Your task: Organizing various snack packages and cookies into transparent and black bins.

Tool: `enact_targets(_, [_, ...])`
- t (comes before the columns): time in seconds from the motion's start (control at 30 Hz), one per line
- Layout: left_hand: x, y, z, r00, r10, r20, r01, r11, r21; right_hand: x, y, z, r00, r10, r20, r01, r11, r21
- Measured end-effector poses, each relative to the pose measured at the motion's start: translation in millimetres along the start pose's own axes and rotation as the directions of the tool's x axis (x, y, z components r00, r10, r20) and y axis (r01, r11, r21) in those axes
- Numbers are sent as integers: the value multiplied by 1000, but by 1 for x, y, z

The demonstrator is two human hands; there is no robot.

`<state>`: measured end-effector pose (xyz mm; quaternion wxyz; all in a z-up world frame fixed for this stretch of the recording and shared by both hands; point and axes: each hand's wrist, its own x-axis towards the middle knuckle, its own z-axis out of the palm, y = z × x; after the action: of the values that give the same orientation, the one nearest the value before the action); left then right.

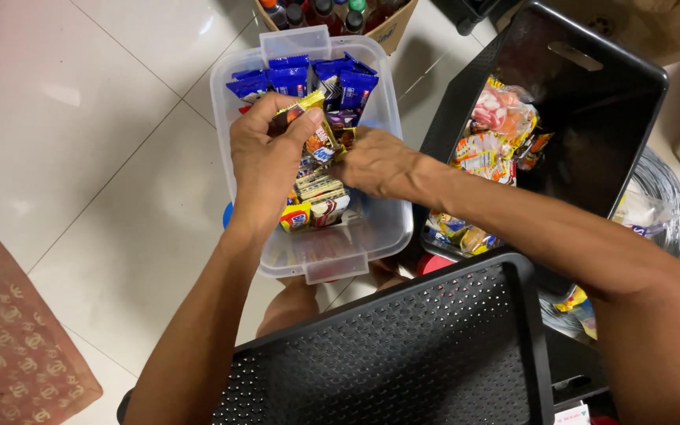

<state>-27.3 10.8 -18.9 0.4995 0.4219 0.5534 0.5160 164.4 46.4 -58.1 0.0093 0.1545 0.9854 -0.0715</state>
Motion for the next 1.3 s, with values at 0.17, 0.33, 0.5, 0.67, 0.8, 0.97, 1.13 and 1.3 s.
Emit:
enact_targets(0.17, [0, 0, -1, 1000, -29, -5, 29, 999, 20, 8, 1, 26, 999, -41, -12, 40, 998, -57])
enact_targets(0.33, [0, -3, -5, 999, -46, 8, 46, 998, -52, 17, -3, 35, 977, 15, 214, 3, 997, -83])
enact_targets(0.5, [-2, 3, -3, 998, -62, -2, 62, 998, -2, 13, 4, 56, 975, 34, 220, -21, 998, -57])
enact_targets(0.67, [-5, 10, -4, 997, -72, 0, 72, 996, 60, -7, 1, -4, 978, 54, 200, -47, 998, -39])
enact_targets(0.8, [-4, 11, -4, 989, -112, 94, 113, 994, -6, -33, -5, -82, 998, 63, 1, -62, 992, -108])
enact_targets(0.97, [-5, -7, 11, 976, -48, 212, -12, 961, 276, -75, 1, -99, 955, 103, -278, -93, 995, 47])
enact_targets(1.13, [-13, -22, 37, 895, -243, 374, -53, 775, 630, -104, 1, -84, 890, 283, -357, -169, 933, 319])
enact_targets(1.3, [-10, -70, 50, 866, -73, 495, -252, 791, 558, -123, -5, -69, 844, 403, -353, -249, 878, 408])
